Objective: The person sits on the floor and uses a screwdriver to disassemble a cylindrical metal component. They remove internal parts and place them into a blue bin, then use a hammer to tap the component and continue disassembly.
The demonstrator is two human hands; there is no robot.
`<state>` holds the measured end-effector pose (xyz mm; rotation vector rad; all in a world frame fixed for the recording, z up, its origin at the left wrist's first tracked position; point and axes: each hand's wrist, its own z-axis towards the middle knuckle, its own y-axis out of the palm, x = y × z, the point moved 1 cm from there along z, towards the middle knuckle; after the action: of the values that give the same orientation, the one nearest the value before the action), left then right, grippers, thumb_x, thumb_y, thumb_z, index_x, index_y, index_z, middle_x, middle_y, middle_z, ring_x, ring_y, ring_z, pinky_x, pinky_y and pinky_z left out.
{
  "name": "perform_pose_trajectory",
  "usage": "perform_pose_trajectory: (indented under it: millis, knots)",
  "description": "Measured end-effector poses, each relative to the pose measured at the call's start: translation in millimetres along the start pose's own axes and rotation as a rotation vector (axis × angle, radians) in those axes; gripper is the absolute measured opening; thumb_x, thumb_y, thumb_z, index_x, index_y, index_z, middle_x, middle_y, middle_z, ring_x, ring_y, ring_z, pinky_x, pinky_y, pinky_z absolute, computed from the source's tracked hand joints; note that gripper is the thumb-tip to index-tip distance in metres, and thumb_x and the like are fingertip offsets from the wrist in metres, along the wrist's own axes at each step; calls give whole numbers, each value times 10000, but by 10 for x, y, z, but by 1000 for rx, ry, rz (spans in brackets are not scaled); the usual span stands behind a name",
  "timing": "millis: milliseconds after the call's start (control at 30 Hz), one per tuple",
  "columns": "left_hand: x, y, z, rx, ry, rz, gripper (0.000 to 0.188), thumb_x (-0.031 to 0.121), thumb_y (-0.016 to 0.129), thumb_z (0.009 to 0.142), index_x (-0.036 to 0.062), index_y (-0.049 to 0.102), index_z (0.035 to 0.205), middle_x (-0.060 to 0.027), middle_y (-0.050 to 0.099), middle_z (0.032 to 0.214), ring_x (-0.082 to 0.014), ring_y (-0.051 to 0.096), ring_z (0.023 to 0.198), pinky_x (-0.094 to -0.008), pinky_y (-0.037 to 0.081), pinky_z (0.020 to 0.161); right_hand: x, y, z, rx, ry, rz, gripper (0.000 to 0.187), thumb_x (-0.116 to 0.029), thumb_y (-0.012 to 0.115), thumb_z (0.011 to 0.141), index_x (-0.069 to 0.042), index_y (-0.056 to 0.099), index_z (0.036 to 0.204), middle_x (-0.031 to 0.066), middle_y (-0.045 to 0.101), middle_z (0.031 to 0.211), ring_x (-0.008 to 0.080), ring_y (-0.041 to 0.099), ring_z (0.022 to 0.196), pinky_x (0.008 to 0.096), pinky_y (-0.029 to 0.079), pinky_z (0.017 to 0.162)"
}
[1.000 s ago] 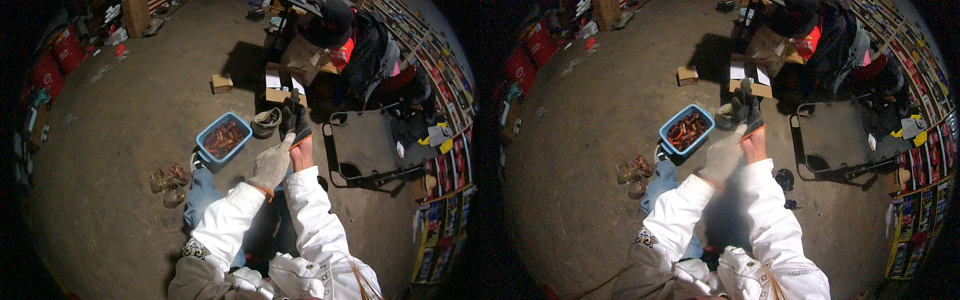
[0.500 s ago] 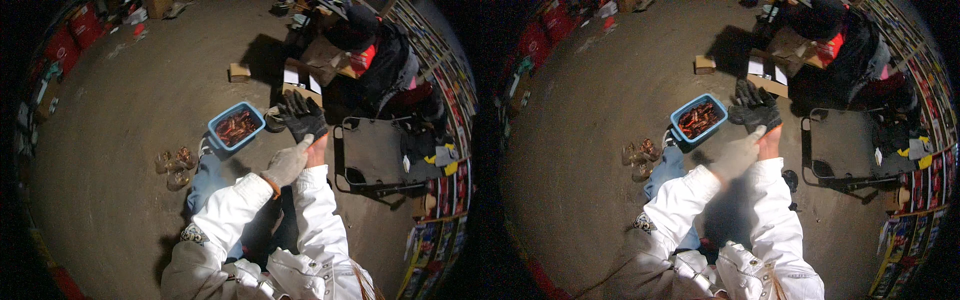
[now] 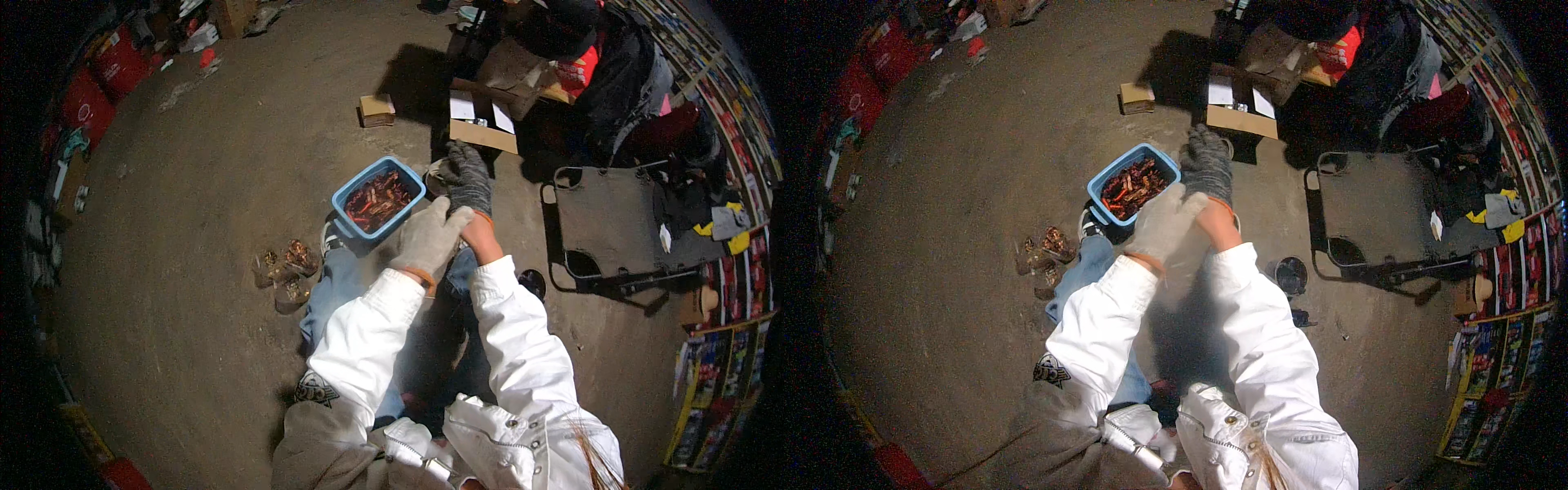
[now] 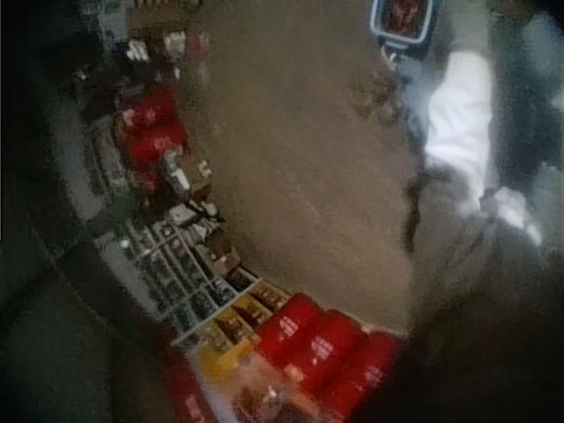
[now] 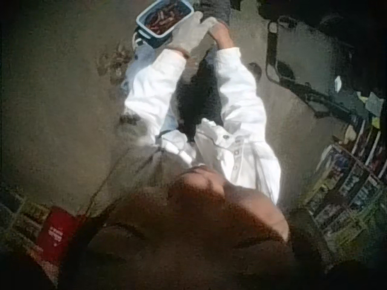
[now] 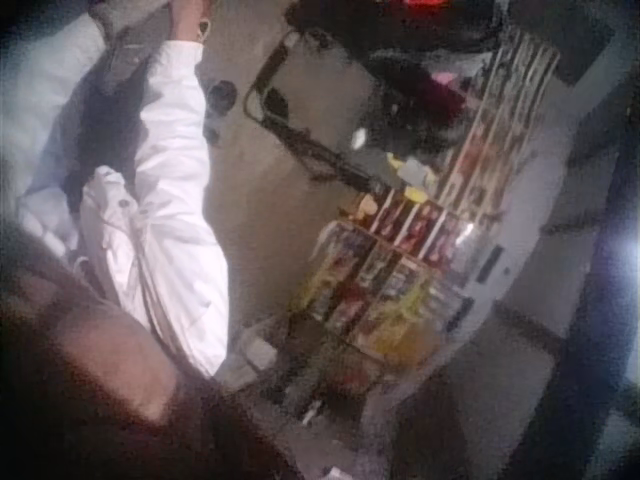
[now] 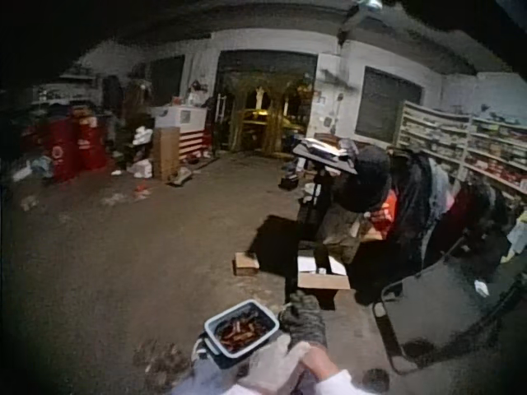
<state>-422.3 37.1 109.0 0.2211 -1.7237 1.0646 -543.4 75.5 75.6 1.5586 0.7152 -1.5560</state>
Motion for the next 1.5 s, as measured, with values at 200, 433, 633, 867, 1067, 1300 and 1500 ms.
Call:
perform_pose_trajectory:
  millis: [200,433,633,867,1067,1300,1500]
  knots:
    - [43,27,-114,-2,900,221,163,230,557,827,75,578,782,-113,571,704,-304,608,676,-405,482,595,-51,10,73,-104,-39,25,716,-472,591,855,-15,413,1377,154,418,1420,321,381,1301,430,275,1109]
    - [115,164,-141,68,640,-153,273,269,575,892,35,579,751,-87,525,589,-152,541,533,-320,444,523,-266,45,113,-41,75,1084,707,-543,559,857,-25,461,1329,181,410,1427,339,381,1302,457,247,1134]
    - [61,293,-36,441,152,-963,304,155,670,858,-31,576,1080,-99,634,1012,-168,608,855,-300,500,768,-346,272,57,-193,21,1223,879,-635,476,850,30,338,1408,192,308,1489,318,293,1376,476,148,1172]
    - [-110,418,46,69,-282,-1750,244,114,627,887,1,572,1097,-119,642,1050,-232,644,877,-348,541,813,62,343,74,-112,75,1210,692,-438,493,905,53,386,1381,231,375,1442,352,337,1342,498,197,1149]
    - [-379,749,86,150,-427,-1427,415,244,668,878,-53,570,1150,-82,631,1035,-191,609,855,-317,494,755,152,306,115,-17,128,927,658,-387,454,917,38,339,1406,206,361,1459,338,322,1362,484,217,1146]
    - [-724,137,206,-16,-126,55,261,157,618,860,20,607,1082,-121,644,1075,-219,605,998,-323,473,824,1198,-101,602,321,411,634,437,-442,643,854,-104,607,1127,127,607,1125,236,545,958,360,431,855]
    - [-1075,-1106,-276,767,70,-159,384,77,647,847,-12,546,1207,-135,620,1159,-222,573,1116,-338,424,1018,2513,24,245,158,832,-38,756,-456,614,855,-148,309,1475,118,288,1519,307,340,1338,390,288,1070]
